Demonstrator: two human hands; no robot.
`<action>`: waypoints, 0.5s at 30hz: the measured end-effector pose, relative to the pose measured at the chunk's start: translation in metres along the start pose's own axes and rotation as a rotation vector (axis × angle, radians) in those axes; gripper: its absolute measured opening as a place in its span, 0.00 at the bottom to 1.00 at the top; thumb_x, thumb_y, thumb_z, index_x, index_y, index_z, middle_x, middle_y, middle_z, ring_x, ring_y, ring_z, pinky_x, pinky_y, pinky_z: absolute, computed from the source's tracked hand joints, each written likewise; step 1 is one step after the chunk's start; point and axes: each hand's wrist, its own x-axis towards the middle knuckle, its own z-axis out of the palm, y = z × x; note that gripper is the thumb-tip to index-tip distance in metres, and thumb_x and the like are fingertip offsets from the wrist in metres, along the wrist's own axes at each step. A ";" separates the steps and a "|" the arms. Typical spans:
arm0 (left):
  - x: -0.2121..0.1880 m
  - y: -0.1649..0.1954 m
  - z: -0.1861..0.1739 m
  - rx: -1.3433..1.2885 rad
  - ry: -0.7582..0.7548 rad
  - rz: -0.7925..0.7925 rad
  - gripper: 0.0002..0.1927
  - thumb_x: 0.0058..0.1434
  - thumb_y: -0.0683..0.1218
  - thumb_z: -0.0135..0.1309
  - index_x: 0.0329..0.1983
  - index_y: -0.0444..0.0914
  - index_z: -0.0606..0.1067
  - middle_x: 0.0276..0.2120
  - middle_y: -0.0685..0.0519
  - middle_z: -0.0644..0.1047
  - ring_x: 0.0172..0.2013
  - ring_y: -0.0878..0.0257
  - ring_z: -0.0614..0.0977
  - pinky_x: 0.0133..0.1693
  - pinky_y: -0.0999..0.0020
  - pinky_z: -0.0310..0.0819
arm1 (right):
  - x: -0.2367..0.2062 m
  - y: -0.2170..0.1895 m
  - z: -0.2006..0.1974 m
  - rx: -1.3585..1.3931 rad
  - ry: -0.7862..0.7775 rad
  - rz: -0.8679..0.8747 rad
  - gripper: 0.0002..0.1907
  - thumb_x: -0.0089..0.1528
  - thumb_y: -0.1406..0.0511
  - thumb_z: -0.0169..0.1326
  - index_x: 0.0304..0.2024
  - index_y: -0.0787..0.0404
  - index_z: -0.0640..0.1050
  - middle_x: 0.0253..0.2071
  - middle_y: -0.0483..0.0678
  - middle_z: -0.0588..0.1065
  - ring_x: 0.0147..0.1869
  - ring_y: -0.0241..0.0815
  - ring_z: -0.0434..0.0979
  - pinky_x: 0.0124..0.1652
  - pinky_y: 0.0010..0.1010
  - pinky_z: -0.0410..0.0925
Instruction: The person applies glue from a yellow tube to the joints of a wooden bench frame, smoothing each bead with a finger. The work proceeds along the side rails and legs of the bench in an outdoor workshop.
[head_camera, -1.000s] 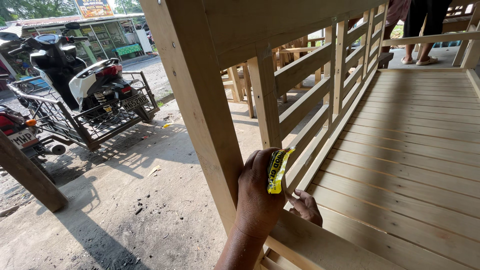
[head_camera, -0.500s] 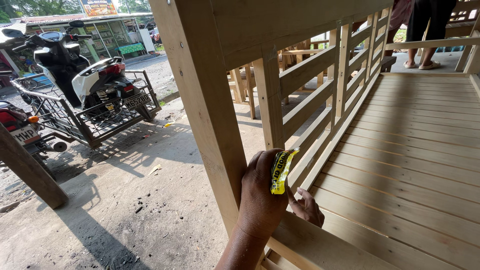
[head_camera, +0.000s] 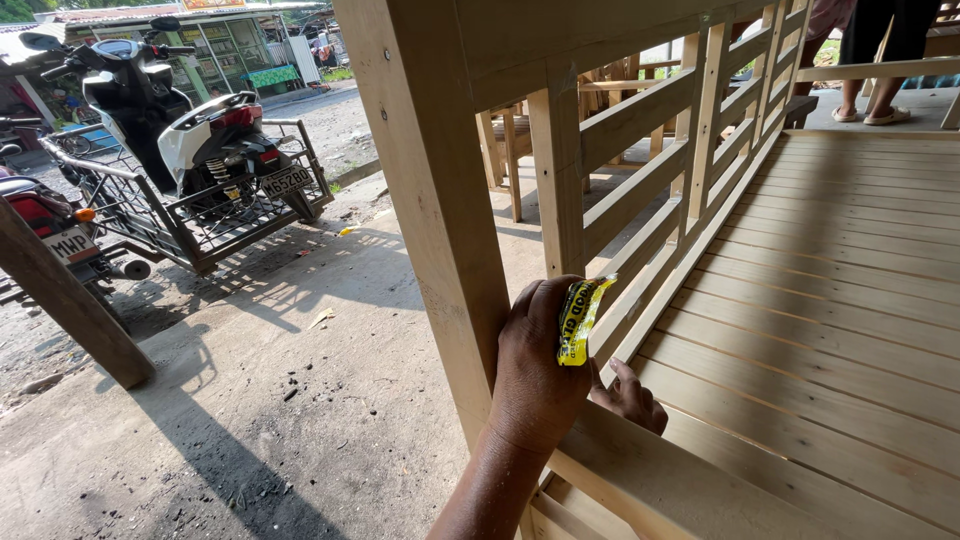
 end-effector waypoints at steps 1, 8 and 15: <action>0.000 0.000 -0.001 -0.005 -0.004 -0.007 0.32 0.42 0.29 0.57 0.54 0.37 0.71 0.46 0.43 0.78 0.47 0.43 0.82 0.47 0.56 0.79 | 0.000 0.001 0.000 0.000 -0.002 -0.004 0.28 0.58 0.53 0.54 0.62 0.40 0.77 0.63 0.43 0.69 0.51 0.37 0.75 0.55 0.44 0.64; -0.002 0.000 -0.002 0.007 0.006 0.000 0.29 0.47 0.30 0.58 0.54 0.37 0.71 0.47 0.43 0.78 0.48 0.44 0.82 0.49 0.56 0.78 | 0.004 0.001 0.010 0.297 -0.071 0.205 0.22 0.63 0.57 0.58 0.61 0.45 0.77 0.51 0.44 0.76 0.49 0.37 0.79 0.49 0.33 0.69; -0.001 0.002 0.003 -0.011 0.040 0.026 0.22 0.56 0.31 0.54 0.55 0.37 0.72 0.46 0.43 0.79 0.48 0.44 0.83 0.49 0.57 0.79 | -0.001 0.000 -0.001 0.028 0.267 -0.116 0.23 0.56 0.60 0.61 0.55 0.42 0.79 0.48 0.45 0.82 0.47 0.39 0.81 0.45 0.42 0.74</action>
